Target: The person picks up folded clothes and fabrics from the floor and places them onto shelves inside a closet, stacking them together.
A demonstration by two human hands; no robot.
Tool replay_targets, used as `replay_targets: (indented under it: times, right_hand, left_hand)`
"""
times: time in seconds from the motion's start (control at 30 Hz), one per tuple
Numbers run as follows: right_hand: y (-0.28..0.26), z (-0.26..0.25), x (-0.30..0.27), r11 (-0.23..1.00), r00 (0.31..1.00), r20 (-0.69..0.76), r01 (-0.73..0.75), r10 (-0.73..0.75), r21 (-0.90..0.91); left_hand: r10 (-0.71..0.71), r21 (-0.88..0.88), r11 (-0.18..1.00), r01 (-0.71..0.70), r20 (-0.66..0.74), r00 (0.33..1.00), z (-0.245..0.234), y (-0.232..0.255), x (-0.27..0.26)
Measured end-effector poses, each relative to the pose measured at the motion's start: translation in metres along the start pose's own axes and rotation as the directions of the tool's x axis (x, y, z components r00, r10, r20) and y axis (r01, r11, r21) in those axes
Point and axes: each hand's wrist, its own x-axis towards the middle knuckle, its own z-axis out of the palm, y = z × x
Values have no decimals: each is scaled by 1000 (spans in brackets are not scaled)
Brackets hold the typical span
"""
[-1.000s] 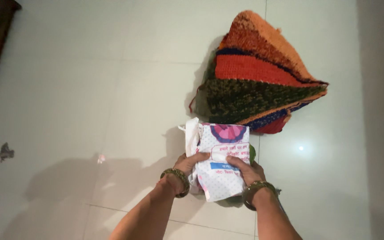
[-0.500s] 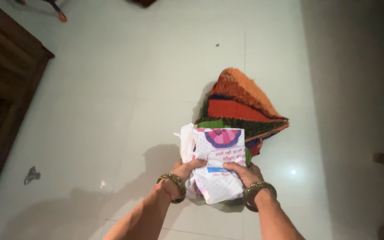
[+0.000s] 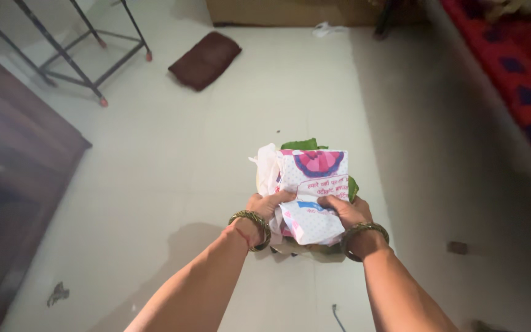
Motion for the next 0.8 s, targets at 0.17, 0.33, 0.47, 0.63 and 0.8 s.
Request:
replay_targets:
  times: [0.17, 0.33, 0.47, 0.63, 0.8]
  right_hand:
    - [-65, -2, -46, 998, 998, 1, 65, -65, -19]
    - [-112, -3, -84, 983, 986, -49, 151, -157, -100]
    - [-143, -12, -116, 968, 970, -83, 217, -228, -127]
    - [-185, -22, -156, 971, 965, -159, 182, -206, -154]
    - [-221, -35, -191, 966, 950, -181, 245, -255, -78]
  left_hand:
    - [26, -11, 1000, -25, 85, 996, 28, 59, -51]
    - [16, 40, 999, -20, 82, 997, 49, 102, -108]
    - [-11, -11, 1000, 13, 130, 991, 67, 120, -144]
    - [-4, -32, 999, 10, 185, 983, 92, 147, -178]
    - [-3, -31, 999, 10, 211, 977, 118, 177, -216]
